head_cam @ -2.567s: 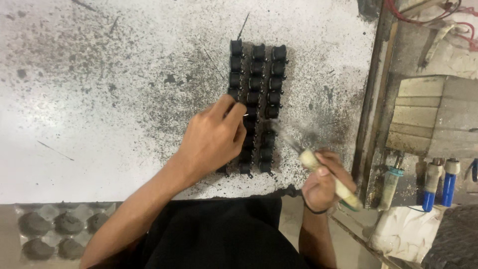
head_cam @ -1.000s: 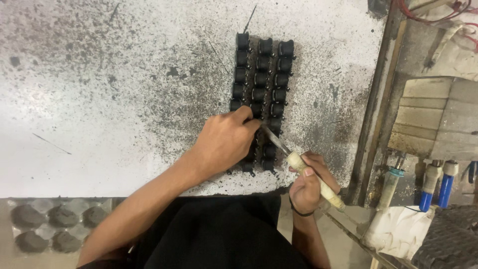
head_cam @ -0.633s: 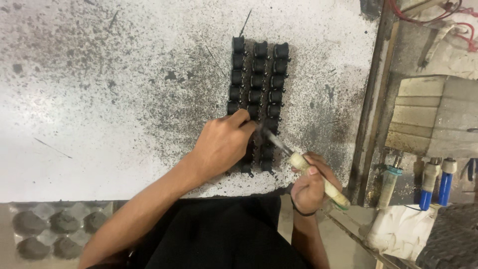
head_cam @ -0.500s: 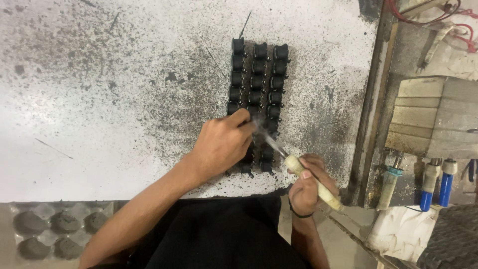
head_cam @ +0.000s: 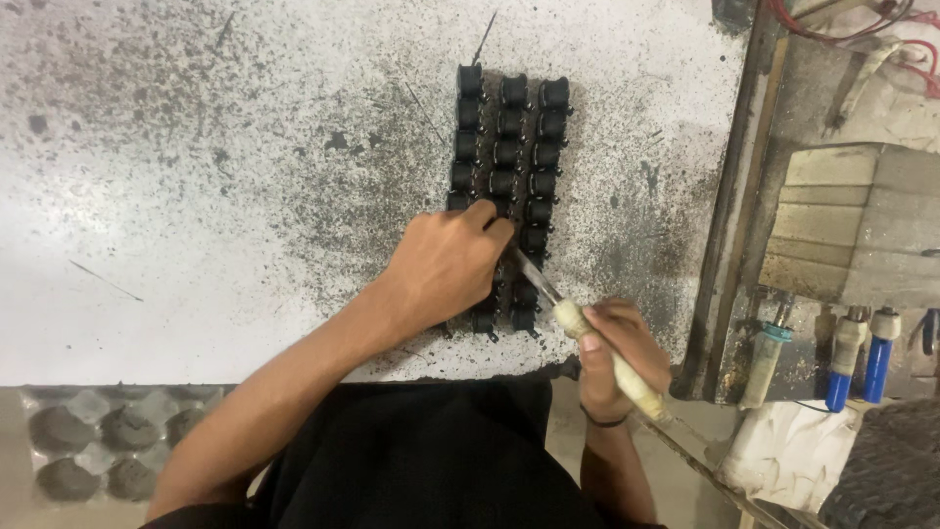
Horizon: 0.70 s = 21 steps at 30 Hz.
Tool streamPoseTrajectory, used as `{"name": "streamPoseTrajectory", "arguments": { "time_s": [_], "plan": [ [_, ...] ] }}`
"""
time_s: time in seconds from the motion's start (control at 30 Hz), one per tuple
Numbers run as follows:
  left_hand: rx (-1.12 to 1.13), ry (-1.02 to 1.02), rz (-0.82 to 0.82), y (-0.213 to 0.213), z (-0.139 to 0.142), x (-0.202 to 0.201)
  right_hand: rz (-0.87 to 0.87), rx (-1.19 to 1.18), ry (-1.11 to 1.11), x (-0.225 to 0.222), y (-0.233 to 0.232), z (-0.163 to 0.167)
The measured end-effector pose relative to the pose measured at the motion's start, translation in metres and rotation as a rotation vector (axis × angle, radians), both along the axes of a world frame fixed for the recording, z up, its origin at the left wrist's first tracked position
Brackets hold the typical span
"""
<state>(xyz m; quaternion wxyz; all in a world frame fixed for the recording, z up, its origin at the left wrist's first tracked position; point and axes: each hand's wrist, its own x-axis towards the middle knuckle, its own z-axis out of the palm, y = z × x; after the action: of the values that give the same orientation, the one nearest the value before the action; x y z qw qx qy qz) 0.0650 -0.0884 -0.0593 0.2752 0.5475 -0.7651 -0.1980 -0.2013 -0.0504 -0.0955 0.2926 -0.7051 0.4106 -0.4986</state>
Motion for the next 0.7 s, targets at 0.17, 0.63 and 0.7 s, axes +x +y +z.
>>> {"name": "streamPoseTrajectory", "arguments": {
  "time_s": [0.17, 0.63, 0.7],
  "plan": [
    [0.021, 0.098, 0.114, 0.025, 0.012, 0.003, -0.005, 0.105, -0.491, -0.017, 0.0, 0.002],
    [0.005, 0.012, 0.049, 0.044, -0.006, -0.017, -0.016, 0.197, -0.351, -0.012, 0.025, -0.012],
    [-0.019, 0.005, 0.024, 0.044, -0.007, -0.016, 0.005, 0.243, -0.384, -0.011, 0.023, -0.009]
  ]
}}
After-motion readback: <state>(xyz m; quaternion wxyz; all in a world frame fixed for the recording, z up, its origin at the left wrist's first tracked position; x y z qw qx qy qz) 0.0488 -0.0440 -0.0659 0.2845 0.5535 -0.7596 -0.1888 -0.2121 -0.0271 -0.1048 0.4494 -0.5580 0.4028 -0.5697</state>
